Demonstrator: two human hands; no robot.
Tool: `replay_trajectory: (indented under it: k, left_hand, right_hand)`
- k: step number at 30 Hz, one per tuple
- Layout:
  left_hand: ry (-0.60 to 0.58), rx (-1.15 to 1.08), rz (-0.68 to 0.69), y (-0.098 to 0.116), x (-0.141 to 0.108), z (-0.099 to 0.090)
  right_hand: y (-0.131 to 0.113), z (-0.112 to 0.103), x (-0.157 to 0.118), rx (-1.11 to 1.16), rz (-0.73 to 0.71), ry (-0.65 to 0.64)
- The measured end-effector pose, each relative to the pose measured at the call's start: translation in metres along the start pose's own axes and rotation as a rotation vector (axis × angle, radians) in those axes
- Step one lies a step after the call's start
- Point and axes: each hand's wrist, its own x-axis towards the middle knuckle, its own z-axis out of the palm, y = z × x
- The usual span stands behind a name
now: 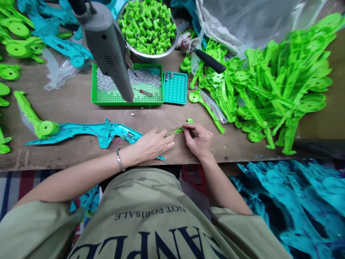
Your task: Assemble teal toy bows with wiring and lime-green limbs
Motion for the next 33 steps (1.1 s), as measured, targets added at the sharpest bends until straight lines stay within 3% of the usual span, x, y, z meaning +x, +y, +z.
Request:
replay_trajectory:
  k: [10,16,22,33]
  left_hand:
    - [0.023,0.002,0.003,0.000,-0.001,0.002]
    - [0.068,-0.049,-0.001,0.000,0.000,0.005]
    - [0.033,-0.038,0.002,-0.001,0.000,0.002]
    - [0.039,-0.068,0.002,-0.002,0.000,0.006]
  right_hand:
    - [0.001,0.007,-0.007,0.091,0.084,0.021]
    - [0.000,0.005,-0.011,0.036,0.070,0.030]
    - [0.000,0.001,-0.010,-0.049,0.016,0.025]
    - [0.006,0.003,-0.024,-0.245,-0.105,-0.162]
